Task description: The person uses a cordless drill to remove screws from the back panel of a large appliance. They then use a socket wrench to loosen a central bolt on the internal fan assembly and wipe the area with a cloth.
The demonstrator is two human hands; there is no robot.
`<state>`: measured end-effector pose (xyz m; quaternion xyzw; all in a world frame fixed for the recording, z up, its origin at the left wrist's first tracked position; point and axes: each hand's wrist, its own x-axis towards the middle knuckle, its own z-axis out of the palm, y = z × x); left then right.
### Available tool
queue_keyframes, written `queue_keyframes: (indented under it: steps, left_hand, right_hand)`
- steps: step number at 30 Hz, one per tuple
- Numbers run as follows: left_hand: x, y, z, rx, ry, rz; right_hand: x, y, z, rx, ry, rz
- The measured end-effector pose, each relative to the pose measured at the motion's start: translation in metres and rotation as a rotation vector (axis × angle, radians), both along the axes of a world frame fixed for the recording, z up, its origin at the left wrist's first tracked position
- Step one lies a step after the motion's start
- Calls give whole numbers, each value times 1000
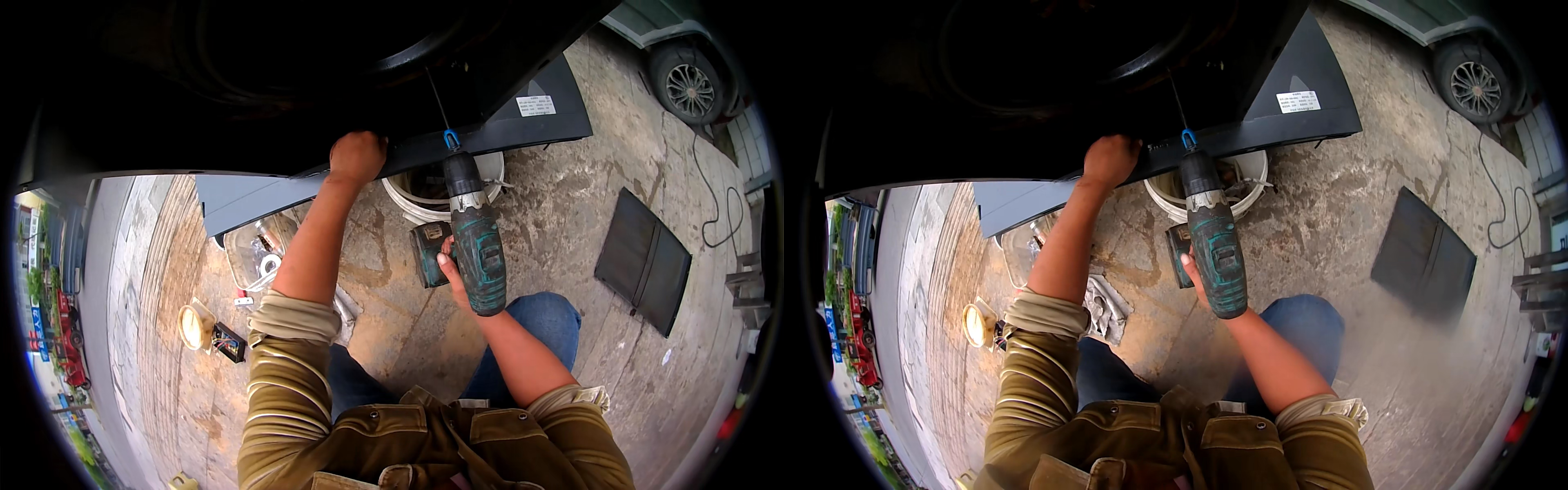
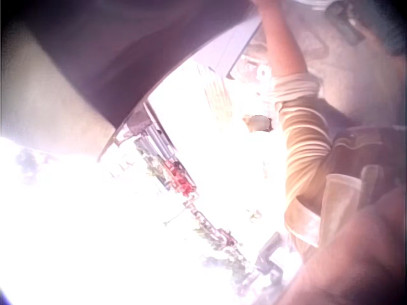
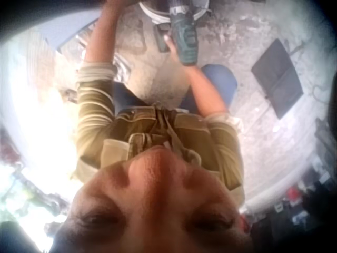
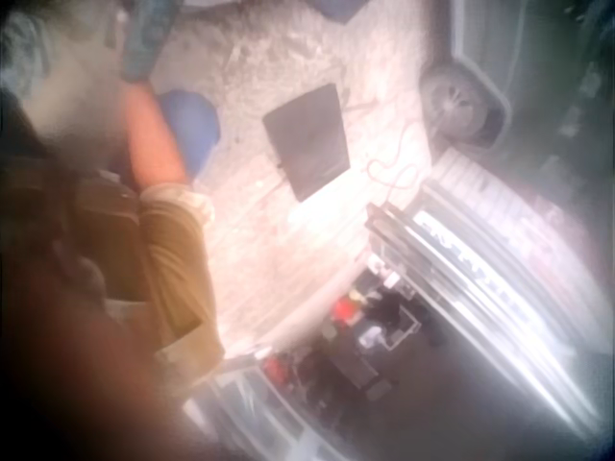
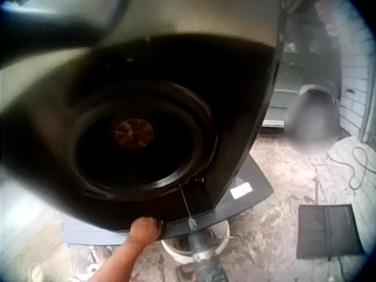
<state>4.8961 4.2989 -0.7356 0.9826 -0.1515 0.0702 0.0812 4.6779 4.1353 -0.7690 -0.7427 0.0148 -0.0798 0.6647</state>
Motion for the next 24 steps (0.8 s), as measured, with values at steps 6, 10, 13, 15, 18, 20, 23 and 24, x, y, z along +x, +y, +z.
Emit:
queue_keyframes:
  steps: [6,10,13,15,18,20,23,24]
  left_hand:
    - [-12,-14,11,-267,-142,38]
    - [-12,-41,21,-1081,85,-3]
    - [-6,-64,46,-1764,702,36]
    - [-2,-70,51,-1963,850,44]
    - [2,-56,46,-2155,932,-21]
    - [5,-59,54,-2201,848,30]
    - [10,-100,71,-2228,739,121]
    - [11,-102,69,-2212,722,148]
  right_hand:
    - [-2,-9,-8,-51,-55,-7]
    - [-2,-25,-8,-105,-63,27]
    - [0,-45,-17,-153,-86,23]
    - [-2,-50,-17,-232,-164,11]
    - [-14,-50,-20,-366,-116,93]
    - [-27,-53,8,-360,8,150]
    - [-42,-71,10,-317,-124,44]
    - [-46,-69,19,-264,-132,42]
